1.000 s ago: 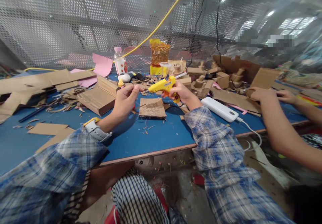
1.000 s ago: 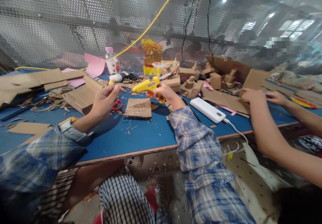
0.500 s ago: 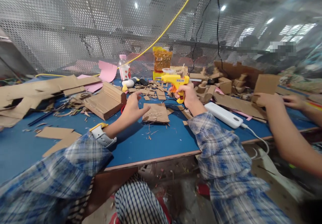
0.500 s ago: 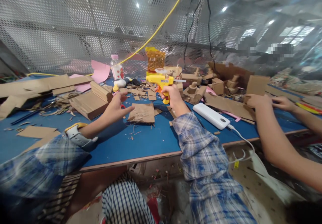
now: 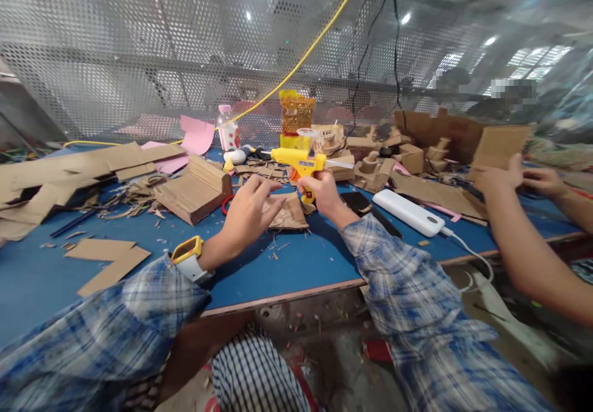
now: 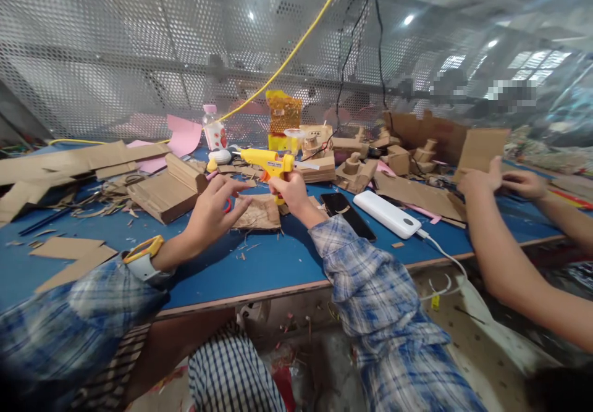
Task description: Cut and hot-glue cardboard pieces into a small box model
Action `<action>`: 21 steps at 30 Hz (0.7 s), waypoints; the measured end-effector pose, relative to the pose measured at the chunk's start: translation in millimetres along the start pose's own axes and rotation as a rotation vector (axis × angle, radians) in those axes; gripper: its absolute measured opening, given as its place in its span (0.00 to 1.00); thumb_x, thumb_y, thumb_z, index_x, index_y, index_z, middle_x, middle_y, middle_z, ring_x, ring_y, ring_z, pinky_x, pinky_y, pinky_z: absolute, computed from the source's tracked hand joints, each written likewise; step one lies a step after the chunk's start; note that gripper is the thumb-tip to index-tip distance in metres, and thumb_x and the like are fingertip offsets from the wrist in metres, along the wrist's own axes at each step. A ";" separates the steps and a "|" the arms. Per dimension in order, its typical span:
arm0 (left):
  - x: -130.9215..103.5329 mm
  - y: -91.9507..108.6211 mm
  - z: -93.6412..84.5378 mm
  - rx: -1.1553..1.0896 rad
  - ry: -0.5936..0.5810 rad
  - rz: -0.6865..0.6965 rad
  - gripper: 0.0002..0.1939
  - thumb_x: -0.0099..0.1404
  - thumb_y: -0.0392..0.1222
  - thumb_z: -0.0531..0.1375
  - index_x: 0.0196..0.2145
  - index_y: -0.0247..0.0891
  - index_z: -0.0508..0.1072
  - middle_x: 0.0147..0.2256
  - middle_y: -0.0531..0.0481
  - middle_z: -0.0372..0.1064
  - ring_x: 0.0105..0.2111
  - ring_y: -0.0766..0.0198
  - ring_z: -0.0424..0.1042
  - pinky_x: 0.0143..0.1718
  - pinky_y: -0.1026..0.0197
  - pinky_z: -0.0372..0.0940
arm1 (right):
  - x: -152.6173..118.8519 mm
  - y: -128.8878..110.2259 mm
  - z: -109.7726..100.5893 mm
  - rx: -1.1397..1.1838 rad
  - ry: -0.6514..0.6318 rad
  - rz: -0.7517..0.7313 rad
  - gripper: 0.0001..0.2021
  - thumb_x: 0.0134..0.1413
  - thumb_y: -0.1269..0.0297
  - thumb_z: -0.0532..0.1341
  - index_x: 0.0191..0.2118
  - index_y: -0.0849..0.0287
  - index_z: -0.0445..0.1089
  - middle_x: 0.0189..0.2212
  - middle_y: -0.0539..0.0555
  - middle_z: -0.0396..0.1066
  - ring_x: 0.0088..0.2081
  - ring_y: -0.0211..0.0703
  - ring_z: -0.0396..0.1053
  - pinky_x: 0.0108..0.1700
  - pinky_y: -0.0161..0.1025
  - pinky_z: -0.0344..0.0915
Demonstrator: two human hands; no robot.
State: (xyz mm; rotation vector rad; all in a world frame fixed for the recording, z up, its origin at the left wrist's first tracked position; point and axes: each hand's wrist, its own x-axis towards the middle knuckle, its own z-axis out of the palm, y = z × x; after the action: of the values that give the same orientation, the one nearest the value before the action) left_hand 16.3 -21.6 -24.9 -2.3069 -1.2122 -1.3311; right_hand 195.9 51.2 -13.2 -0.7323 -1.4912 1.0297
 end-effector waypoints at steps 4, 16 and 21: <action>1.8 -2.0 -12.6 0.349 0.074 0.226 0.12 0.73 0.38 0.55 0.48 0.43 0.77 0.35 0.45 0.72 0.35 0.57 0.67 0.35 0.55 0.56 | -5.0 -1.4 5.8 0.077 -0.054 0.042 0.07 0.36 0.64 0.61 0.17 0.57 0.62 0.14 0.47 0.60 0.19 0.32 0.55 0.23 0.34 0.49; 19.1 -25.2 -30.2 0.591 0.357 0.358 0.05 0.68 0.37 0.63 0.40 0.46 0.78 0.33 0.48 0.68 0.33 0.61 0.61 0.35 0.56 0.52 | -11.7 -7.8 13.3 0.147 -0.155 0.118 0.07 0.36 0.63 0.61 0.26 0.60 0.69 0.18 0.48 0.65 0.18 0.30 0.55 0.21 0.33 0.50; 18.5 -25.9 -26.5 0.501 0.309 0.223 0.05 0.69 0.38 0.62 0.39 0.45 0.79 0.34 0.46 0.66 0.34 0.59 0.61 0.35 0.55 0.51 | -8.7 -5.4 12.3 0.080 -0.180 0.099 0.06 0.36 0.67 0.59 0.27 0.60 0.68 0.20 0.47 0.66 0.17 0.29 0.54 0.21 0.33 0.50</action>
State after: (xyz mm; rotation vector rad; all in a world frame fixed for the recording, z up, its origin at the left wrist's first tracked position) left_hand -14.7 -9.2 -0.3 -1.7525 -1.0106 -1.0984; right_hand 185.9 38.7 -12.0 -0.6764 -1.5694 1.2499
